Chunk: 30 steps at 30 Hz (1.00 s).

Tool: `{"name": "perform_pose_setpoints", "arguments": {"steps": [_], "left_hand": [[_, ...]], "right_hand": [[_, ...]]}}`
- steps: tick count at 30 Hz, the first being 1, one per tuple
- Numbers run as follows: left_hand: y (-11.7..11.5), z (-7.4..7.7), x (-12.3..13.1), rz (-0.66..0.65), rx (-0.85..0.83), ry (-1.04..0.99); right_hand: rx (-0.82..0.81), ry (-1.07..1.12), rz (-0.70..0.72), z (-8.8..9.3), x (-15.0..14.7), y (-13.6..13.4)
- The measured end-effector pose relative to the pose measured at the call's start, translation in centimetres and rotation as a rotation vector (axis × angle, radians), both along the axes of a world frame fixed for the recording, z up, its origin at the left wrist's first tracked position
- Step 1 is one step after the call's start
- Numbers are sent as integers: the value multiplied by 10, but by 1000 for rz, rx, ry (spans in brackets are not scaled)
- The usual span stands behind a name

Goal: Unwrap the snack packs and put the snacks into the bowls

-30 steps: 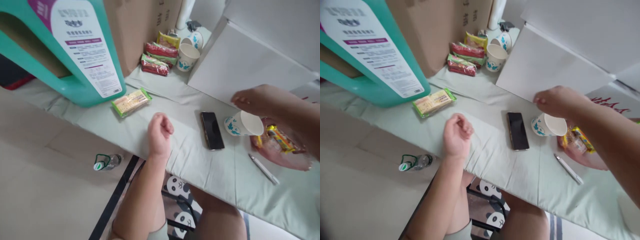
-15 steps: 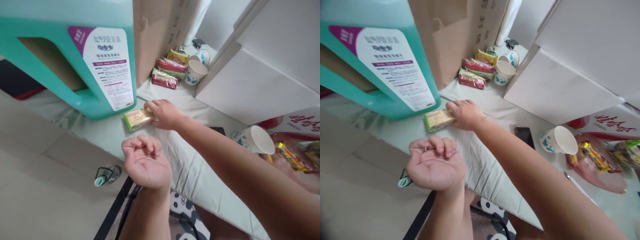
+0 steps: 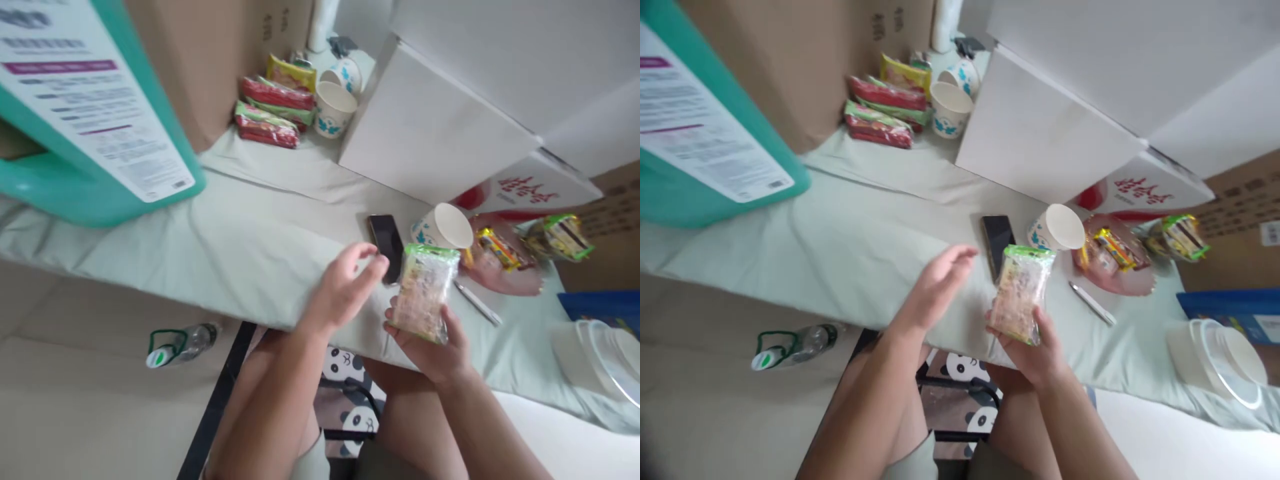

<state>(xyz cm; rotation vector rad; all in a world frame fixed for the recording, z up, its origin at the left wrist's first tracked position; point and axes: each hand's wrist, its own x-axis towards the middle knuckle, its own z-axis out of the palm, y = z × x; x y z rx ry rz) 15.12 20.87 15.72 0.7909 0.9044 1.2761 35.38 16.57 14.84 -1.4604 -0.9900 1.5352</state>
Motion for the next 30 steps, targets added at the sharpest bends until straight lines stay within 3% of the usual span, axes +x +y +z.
{"name": "perform_pose_setpoints", "arguments": {"steps": [2, 4, 7, 11, 13, 16, 19, 22, 26, 30], "left_hand": [[0, -7, 26, -323, -39, -103], [-1, -15, 46, -394, -78, -215], [1, -24, 61, -188, -153, -305], [5, -24, 58, 28, -294, -416], [7, -22, 55, 92, -352, -449], [8, -22, 53, 97, -389, -470], [9, -23, 53, 67, -393, -494], [10, -23, 52, 57, -381, -554], [11, -21, 48, 14, -364, -625], [10, -22, 50, 2, -352, -630]], "right_hand": [[4, -11, 17, -5, 5, -4], [59, -113, 89, -6, 10, -1], [204, -421, 129, -4, 29, 5], [368, -1010, -175, -8, 89, 11], [369, -1264, -294, -14, 126, 14], [266, -1473, -247, -25, 172, 21], [145, -1508, -170, -35, 193, 23], [196, -1535, -146, -40, 189, 13], [292, -1403, -73, -34, 158, -18], [270, -942, -55, -11, 103, -33]]}}
